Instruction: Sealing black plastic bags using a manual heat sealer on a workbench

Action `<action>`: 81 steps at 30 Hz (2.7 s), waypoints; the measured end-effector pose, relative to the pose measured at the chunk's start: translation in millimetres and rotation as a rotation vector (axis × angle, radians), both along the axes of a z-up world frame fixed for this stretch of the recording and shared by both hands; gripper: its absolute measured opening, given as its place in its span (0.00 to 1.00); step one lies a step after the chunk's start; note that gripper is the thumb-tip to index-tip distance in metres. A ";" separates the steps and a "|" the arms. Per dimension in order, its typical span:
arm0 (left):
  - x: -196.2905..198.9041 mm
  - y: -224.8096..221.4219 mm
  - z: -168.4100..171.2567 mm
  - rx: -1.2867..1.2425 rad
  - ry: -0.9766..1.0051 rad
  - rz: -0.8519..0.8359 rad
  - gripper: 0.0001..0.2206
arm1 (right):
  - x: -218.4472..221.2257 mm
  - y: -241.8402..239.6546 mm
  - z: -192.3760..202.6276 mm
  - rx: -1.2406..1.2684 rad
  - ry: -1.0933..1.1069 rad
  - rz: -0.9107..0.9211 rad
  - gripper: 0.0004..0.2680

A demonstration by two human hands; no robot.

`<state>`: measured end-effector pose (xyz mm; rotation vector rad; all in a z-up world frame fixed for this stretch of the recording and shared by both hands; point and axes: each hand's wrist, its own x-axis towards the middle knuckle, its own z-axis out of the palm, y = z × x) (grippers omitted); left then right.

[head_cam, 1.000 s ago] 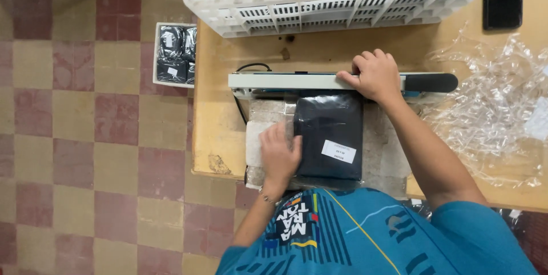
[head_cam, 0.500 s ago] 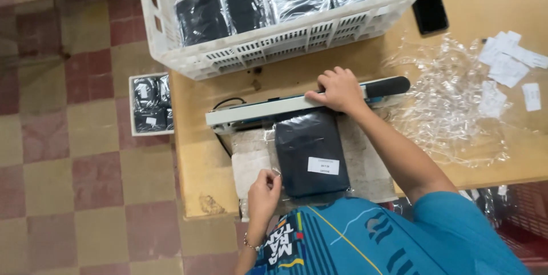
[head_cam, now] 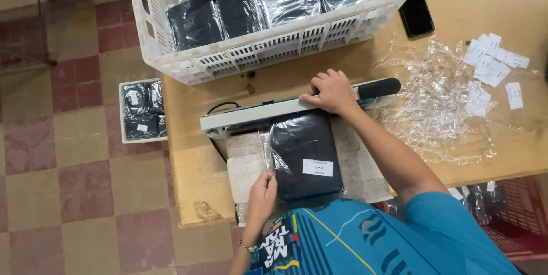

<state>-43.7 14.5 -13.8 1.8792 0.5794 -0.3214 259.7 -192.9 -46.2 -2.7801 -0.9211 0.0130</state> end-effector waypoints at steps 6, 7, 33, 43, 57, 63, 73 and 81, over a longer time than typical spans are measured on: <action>15.8 -14.0 11.2 -0.386 -0.112 0.272 0.08 | 0.3 -2.4 -19.7 0.099 -0.217 -0.015 0.20; 22.9 -16.6 28.3 -0.453 -0.059 0.353 0.16 | 0.7 -2.5 -20.5 0.104 -0.213 -0.015 0.20; 78.9 -29.5 -19.4 -0.359 -0.026 0.233 0.25 | -1.4 -5.2 -14.3 0.074 -0.255 0.046 0.22; 82.6 -29.9 -2.4 -0.404 -0.022 0.255 0.23 | -1.8 -8.7 -21.3 0.086 -0.287 0.029 0.21; 89.7 -26.7 -8.9 -0.336 -0.067 0.166 0.19 | -2.1 -9.0 -22.9 0.107 -0.300 0.021 0.21; 85.9 -28.6 -10.3 -0.336 -0.066 0.175 0.16 | -1.9 -9.0 -22.2 0.109 -0.298 0.022 0.20; 86.5 -28.8 -9.5 -0.336 -0.024 0.184 0.19 | -2.0 -8.4 -21.7 0.133 -0.321 0.030 0.21; 87.0 -29.9 -11.5 -0.372 -0.021 0.186 0.23 | -1.9 -8.0 -24.9 0.146 -0.366 0.035 0.22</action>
